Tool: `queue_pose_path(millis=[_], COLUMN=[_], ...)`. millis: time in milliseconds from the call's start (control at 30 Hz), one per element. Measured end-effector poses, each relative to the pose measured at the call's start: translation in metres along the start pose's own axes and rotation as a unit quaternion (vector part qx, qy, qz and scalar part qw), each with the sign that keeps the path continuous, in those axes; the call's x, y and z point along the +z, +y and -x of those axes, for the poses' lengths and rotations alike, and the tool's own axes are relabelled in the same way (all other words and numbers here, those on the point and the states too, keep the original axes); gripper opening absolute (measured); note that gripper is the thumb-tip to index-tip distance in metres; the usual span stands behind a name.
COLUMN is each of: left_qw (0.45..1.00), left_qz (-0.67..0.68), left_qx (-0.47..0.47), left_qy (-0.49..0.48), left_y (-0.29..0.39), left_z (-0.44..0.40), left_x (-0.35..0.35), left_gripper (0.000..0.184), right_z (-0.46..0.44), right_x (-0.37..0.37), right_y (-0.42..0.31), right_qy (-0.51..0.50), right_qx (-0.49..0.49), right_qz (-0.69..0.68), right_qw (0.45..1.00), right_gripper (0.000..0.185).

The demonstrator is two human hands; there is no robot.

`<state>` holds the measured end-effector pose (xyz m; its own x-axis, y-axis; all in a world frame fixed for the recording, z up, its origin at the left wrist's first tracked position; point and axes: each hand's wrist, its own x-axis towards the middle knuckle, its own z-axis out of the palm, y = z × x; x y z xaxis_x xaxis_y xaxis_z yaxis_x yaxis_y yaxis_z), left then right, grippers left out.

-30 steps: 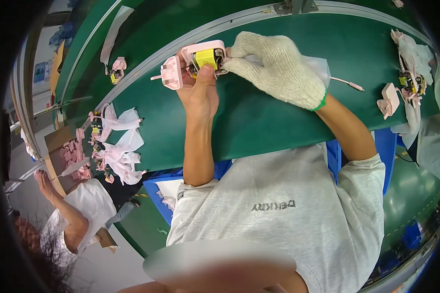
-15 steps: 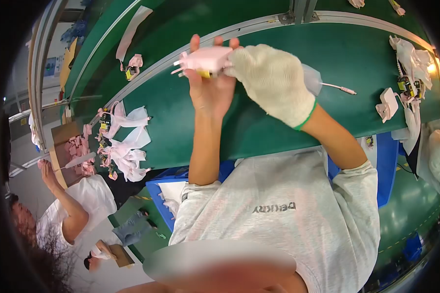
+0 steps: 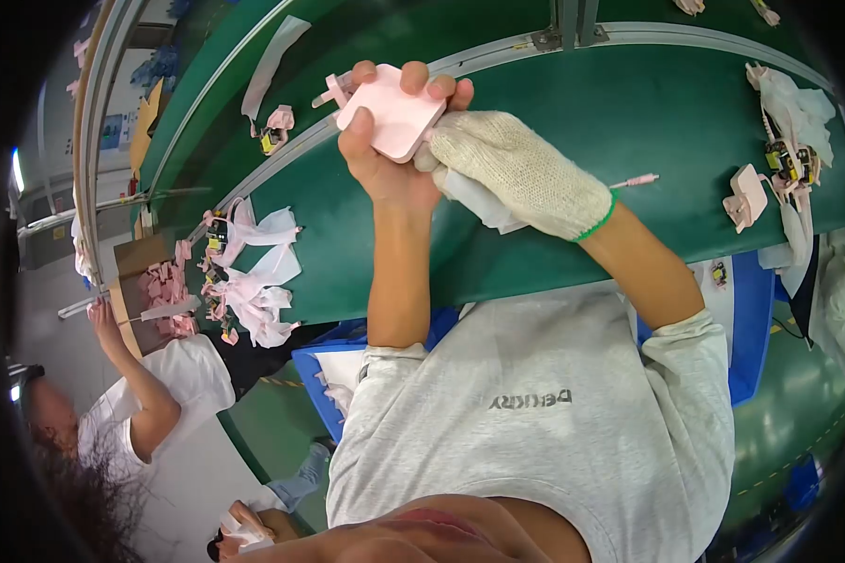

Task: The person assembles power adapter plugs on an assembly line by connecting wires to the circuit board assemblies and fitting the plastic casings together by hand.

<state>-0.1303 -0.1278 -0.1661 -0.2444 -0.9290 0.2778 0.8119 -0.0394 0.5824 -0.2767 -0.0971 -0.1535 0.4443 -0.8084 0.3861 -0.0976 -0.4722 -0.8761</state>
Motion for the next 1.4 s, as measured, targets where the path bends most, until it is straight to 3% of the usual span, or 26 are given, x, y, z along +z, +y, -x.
queue_pose_path(millis=[33,200,333,367,400,433,500,567,600,667,700,733,833,900,967,1033,1100,1133,1167,1233,1267,1400], left_qw=[1.000,0.995,0.995,0.994,0.996,0.997,0.998,0.989,0.974,0.955,0.932,0.904,0.906,0.905,0.916,0.917,0.892,0.877,0.878,0.826,0.790,0.740], left_qz=[0.021,0.045,0.026,0.022,0.021,0.020,0.018,-0.146,-0.227,-0.296,-0.360,-0.421,-0.418,-0.417,-0.393,-0.377,-0.413,-0.430,-0.430,-0.555,-0.612,-0.670], left_qx=[-0.009,0.005,0.032,0.040,0.031,0.025,0.030,0.003,-0.009,-0.015,-0.033,-0.056,-0.007,0.013,-0.083,-0.127,-0.178,-0.204,-0.205,-0.087,-0.028,0.033], left_qy=[-0.019,-0.088,-0.090,-0.100,-0.079,-0.064,-0.059,-0.017,0.006,0.009,0.021,0.037,0.067,0.084,0.024,-0.008,-0.047,-0.064,-0.059,-0.041,-0.034,-0.041], left_y=[0.001,0.002,0.003,0.004,0.004,0.003,0.007,0.018,0.023,0.032,0.036,0.037,0.032,0.026,0.017,0.016,0.020,0.022,0.021,0.017,0.015,0.015], left_z=[-0.003,-0.006,-0.003,-0.001,0.002,0.000,0.000,0.006,0.006,0.006,0.006,0.009,0.007,0.011,0.012,0.013,0.015,0.016,0.017,0.018,0.020,0.019], left_x=[-0.001,0.002,0.007,0.006,0.004,0.001,0.000,-0.002,-0.004,-0.015,-0.019,-0.022,-0.030,-0.034,-0.040,-0.040,-0.033,-0.030,-0.028,-0.023,-0.022,-0.017], left_gripper=[0.039,0.040,0.045,0.045,0.047,0.050,0.052,0.059,0.063,0.065,0.067,0.068,0.063,0.061,0.054,0.051,0.046,0.044,0.044,0.042,0.041,0.040], right_z=[-0.001,-0.004,0.002,0.003,0.002,-0.003,-0.008,-0.008,-0.010,-0.012,-0.013,-0.013,-0.011,-0.014,-0.019,-0.019,-0.022,-0.025,-0.027,-0.029,-0.027,-0.027], right_x=[0.001,0.000,-0.004,-0.003,-0.003,-0.007,-0.010,-0.007,-0.007,-0.009,-0.012,-0.013,-0.016,-0.022,-0.031,-0.038,-0.043,-0.044,-0.044,-0.043,-0.042,-0.042], right_y=[0.001,-0.004,-0.010,-0.015,-0.019,-0.020,-0.008,0.008,0.013,0.021,0.023,0.023,0.022,0.019,0.017,0.019,0.019,0.019,0.018,0.013,0.013,0.011], right_qy=[0.016,0.040,0.027,0.009,-0.014,-0.039,-0.039,-0.034,-0.040,-0.058,-0.062,-0.065,0.128,0.113,0.087,0.039,-0.063,-0.068,-0.063,-0.050,-0.051,-0.023], right_qx=[-0.143,-0.189,-0.173,-0.036,0.100,0.228,0.232,0.272,0.263,0.256,0.246,0.245,0.043,0.021,-0.030,-0.025,-0.011,-0.011,0.052,0.179,0.183,0.151], right_qz=[0.128,0.180,0.198,0.019,-0.158,-0.321,-0.364,-0.473,-0.469,-0.194,-0.050,-0.049,0.093,0.077,0.053,0.065,0.084,0.082,0.073,0.052,0.049,0.056], right_qw=[0.981,0.964,0.964,0.999,0.982,0.918,0.901,0.837,0.843,0.945,0.966,0.966,0.986,0.990,0.994,0.997,0.994,0.994,0.994,0.981,0.981,0.987], right_gripper=[0.016,0.020,0.015,0.015,0.016,0.017,0.020,0.026,0.026,0.029,0.034,0.034,0.052,0.054,0.060,0.058,0.055,0.055,0.054,0.053,0.053,0.051])
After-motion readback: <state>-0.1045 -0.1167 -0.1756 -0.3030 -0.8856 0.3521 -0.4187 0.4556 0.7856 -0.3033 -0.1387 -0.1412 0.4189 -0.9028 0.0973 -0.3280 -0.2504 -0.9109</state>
